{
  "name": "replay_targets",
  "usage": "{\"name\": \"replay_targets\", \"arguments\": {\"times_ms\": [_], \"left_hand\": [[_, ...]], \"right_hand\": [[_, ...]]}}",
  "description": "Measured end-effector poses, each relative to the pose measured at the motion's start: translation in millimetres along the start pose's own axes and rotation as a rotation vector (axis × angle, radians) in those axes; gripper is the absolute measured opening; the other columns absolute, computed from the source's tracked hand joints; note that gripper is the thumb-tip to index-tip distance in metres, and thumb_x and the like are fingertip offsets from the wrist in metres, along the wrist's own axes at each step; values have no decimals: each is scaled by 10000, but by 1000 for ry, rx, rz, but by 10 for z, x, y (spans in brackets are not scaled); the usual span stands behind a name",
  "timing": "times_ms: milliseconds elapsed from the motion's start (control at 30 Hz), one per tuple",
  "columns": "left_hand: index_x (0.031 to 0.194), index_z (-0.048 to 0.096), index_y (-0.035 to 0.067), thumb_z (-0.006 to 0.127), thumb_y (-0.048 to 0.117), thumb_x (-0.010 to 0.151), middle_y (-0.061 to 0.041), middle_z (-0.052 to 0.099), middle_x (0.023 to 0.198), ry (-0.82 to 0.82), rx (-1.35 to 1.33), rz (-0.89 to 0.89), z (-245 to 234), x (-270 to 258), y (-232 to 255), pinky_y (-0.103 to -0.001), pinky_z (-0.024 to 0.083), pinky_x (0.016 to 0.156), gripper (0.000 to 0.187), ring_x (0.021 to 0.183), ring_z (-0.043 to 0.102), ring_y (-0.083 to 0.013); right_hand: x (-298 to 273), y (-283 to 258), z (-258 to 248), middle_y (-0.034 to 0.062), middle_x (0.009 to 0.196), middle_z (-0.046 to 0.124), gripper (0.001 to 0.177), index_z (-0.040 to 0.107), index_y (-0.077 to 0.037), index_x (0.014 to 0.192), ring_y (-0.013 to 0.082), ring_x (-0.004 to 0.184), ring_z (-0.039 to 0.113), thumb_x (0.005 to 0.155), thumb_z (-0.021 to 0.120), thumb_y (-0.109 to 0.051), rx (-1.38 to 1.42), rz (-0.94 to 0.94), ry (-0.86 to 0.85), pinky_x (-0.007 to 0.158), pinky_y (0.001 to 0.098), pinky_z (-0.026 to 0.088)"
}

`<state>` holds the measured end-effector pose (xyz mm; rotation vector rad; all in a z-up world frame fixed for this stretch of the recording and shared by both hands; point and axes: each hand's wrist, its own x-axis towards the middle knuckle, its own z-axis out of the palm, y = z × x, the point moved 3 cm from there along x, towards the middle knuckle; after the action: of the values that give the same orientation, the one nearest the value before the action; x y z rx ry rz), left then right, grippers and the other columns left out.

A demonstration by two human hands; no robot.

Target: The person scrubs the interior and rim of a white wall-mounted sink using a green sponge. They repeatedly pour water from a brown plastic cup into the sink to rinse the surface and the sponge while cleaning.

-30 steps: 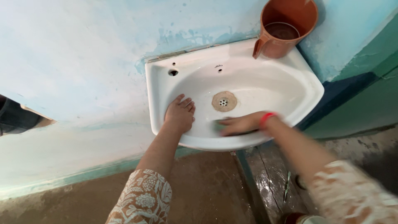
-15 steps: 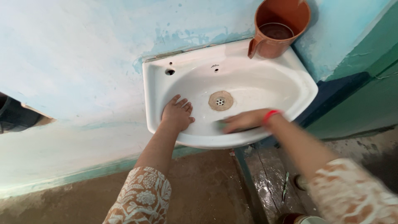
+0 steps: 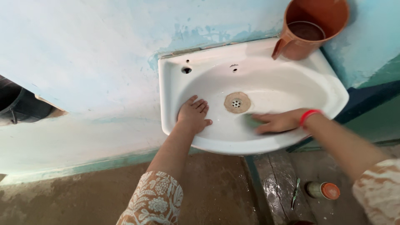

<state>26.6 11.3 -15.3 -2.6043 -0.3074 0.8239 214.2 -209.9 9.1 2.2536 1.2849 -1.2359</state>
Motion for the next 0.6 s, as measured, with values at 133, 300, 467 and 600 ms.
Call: {"name": "replay_targets", "arguments": {"times_ms": [133,300,467,600], "left_hand": [[1630,179,166,224,643,1028,45,133,1708,-69,37,-31,0,114,0,-390,12,1263,770,1560,93,-120],[1645,238,163,287,718,1016,45,180,1727,-191,-51,-63,-17,226,41,-364,66,1293,841,1583,137,-124],[1638,144,165,264,748,984,45,85,1717,-77,-31,-7,3,408,-1,-350,16,1269,884,1567,63,-119],[1653,157,160,263,747,998,49,106,1732,-147,-13,7,52,447,53,-346,33,1282,885,1582,87,-124]], "right_hand": [[-1,475,-246,-104,1734,-13,831,27,-305,1652,226,1596,-66,1000,326,-724,-708,296,219,1265,442,-5],[522,24,-384,-87,1731,-9,848,11,-269,1658,173,1574,-23,990,343,-674,-1156,240,489,1229,445,-4],[798,33,-413,-115,1711,61,790,67,-306,1642,165,1572,28,985,442,-534,-819,-30,661,1225,452,140],[427,163,-271,-162,1710,20,775,61,-353,1635,175,1576,67,1011,514,-436,-482,180,374,1183,528,310]]}}
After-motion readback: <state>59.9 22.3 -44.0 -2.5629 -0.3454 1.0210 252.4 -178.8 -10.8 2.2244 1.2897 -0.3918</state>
